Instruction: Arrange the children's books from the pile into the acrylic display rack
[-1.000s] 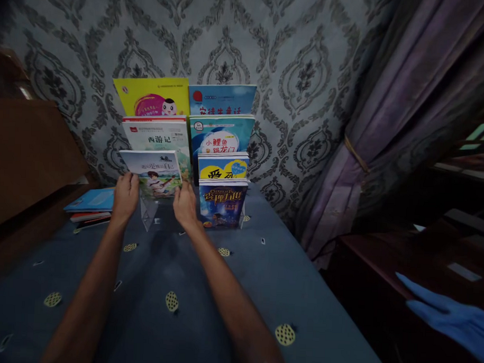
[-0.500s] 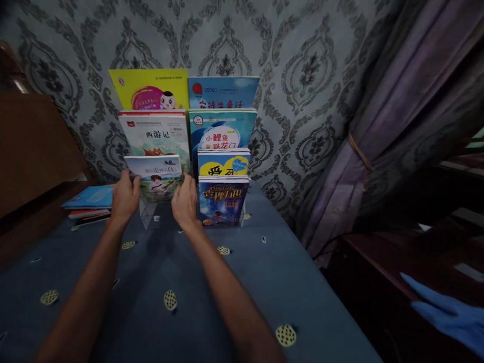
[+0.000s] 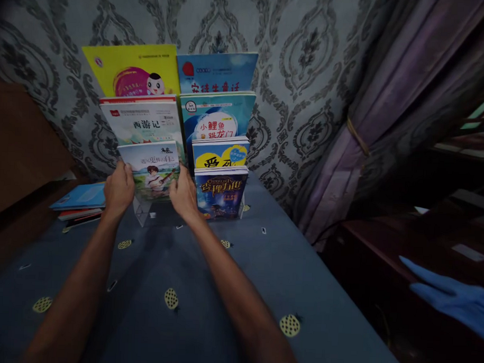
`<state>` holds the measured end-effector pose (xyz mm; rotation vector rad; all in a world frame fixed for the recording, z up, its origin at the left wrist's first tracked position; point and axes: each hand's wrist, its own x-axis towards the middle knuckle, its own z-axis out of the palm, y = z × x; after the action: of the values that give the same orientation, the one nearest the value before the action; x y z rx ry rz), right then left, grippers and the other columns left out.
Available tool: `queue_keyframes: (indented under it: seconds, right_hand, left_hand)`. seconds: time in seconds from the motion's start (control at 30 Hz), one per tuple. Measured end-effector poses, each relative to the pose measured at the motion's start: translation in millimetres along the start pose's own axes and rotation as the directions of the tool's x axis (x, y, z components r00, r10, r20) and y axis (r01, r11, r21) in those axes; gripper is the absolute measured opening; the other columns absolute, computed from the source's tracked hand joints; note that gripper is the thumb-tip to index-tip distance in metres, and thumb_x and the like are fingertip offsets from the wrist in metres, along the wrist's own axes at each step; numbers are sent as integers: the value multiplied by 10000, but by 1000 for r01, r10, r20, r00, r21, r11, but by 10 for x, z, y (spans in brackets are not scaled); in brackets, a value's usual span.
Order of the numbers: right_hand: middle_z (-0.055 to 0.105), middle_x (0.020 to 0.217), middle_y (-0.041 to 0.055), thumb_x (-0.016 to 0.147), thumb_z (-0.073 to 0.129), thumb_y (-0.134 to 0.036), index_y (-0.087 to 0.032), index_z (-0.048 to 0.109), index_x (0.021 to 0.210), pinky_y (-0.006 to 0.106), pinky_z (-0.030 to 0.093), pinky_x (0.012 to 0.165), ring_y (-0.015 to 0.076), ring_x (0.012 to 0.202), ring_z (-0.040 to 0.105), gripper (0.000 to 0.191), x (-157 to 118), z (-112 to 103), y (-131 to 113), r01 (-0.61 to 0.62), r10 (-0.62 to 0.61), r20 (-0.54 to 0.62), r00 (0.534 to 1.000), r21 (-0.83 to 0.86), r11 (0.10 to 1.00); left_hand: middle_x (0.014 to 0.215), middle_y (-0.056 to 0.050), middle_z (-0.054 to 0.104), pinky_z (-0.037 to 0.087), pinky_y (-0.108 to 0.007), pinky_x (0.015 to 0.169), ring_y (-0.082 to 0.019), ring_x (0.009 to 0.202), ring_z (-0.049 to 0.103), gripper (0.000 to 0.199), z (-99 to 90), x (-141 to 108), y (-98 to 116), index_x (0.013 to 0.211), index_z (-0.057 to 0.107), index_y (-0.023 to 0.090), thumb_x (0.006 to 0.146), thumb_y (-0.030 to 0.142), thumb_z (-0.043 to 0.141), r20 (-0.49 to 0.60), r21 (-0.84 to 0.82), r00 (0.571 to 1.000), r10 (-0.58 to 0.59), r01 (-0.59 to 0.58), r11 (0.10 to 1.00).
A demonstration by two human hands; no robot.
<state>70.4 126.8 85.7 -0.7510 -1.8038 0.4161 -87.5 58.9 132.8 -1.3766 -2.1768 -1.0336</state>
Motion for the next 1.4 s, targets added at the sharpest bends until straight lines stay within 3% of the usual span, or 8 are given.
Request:
queue_keyframes:
  seconds: [0.43, 0.6, 0.73, 0.9, 1.0, 1.17, 1.3, 1.4]
  right_hand:
    - [650, 1206, 196, 912, 392, -156, -101, 490, 1323, 523, 519, 984, 326, 1126, 621, 426, 41, -159, -149, -38, 56, 120, 991, -151, 988]
    - [619, 1300, 216, 920, 405, -162, -94, 401, 1471, 543, 504, 1018, 333, 1200, 598, 555, 60, -203, -208, -9, 19, 104, 994, -93, 996]
    - [618, 1305, 220, 935, 409, -174, -91, 369, 1511, 562, 474, 1060, 346, 1251, 574, 584, 90, -226, -235, 42, -37, 96, 995, -53, 998]
    - [561, 1374, 261, 946, 417, -200, -18, 408, 1472, 536, 430, 1125, 347, 1299, 544, 556, 130, -297, -258, -7, 18, 137, 990, -77, 997]
    - [549, 1389, 276, 943, 427, -219, -3, 399, 1473, 543, 432, 1124, 352, 1295, 552, 572, 142, -336, -251, -37, 43, 152, 987, -43, 998]
    - [551, 1420, 224, 949, 436, -257, -103, 351, 1523, 613, 413, 1123, 364, 1328, 528, 600, 120, -365, -272, 59, -63, 94, 994, 52, 997]
    - [496, 1489, 185, 980, 415, -309, -157, 313, 1545, 605, 388, 1153, 336, 1402, 452, 593, 74, -446, -390, 181, -182, 32, 983, 38, 983]
    - [488, 1497, 159, 1002, 393, -323, -189, 335, 1532, 583, 434, 1127, 310, 1413, 440, 550, 59, -541, -496, 226, -226, -4, 974, 28, 974]
  left_hand:
    - [843, -111, 661, 408, -326, 748, -286, 874, 664, 341, 17, 13, -104, 981, 569, 180, 1044, 311, 261, 14, 33, 995, 102, -103, 994]
    - [1041, -152, 711, 470, -355, 813, -298, 973, 684, 401, -100, -136, -173, 1226, 549, 139, 1039, 336, 254, 56, -38, 992, 110, -108, 993]
    - [1157, -155, 710, 492, -382, 889, -295, 1061, 677, 455, -269, -436, -418, 1350, 500, 145, 1032, 382, 279, 100, -5, 991, 85, -85, 996]
    - [1163, -124, 721, 506, -363, 879, -286, 1073, 681, 381, -421, -882, -931, 1263, 565, 188, 1010, 363, 341, 315, 304, 944, -100, -1, 953]
    - [1231, -152, 692, 496, -371, 940, -286, 1150, 647, 376, -444, -971, -1215, 1273, 550, 150, 986, 316, 372, 350, 413, 923, -163, 5, 911]
    - [1433, -271, 533, 454, -501, 1033, -379, 1330, 509, 513, -354, -779, -1506, 1380, 478, 42, 960, 329, 406, 338, 499, 914, -226, 30, 866]
    - [1609, -252, 311, 304, -578, 1155, -378, 1516, 237, 684, -129, -460, -1672, 1518, 340, 49, 953, 411, 468, 397, 514, 897, -196, -40, 857]
    - [1648, -232, 220, 225, -609, 1183, -368, 1543, 150, 771, 91, -190, -1790, 1566, 264, 54, 959, 488, 457, 475, 530, 866, -158, -139, 836]
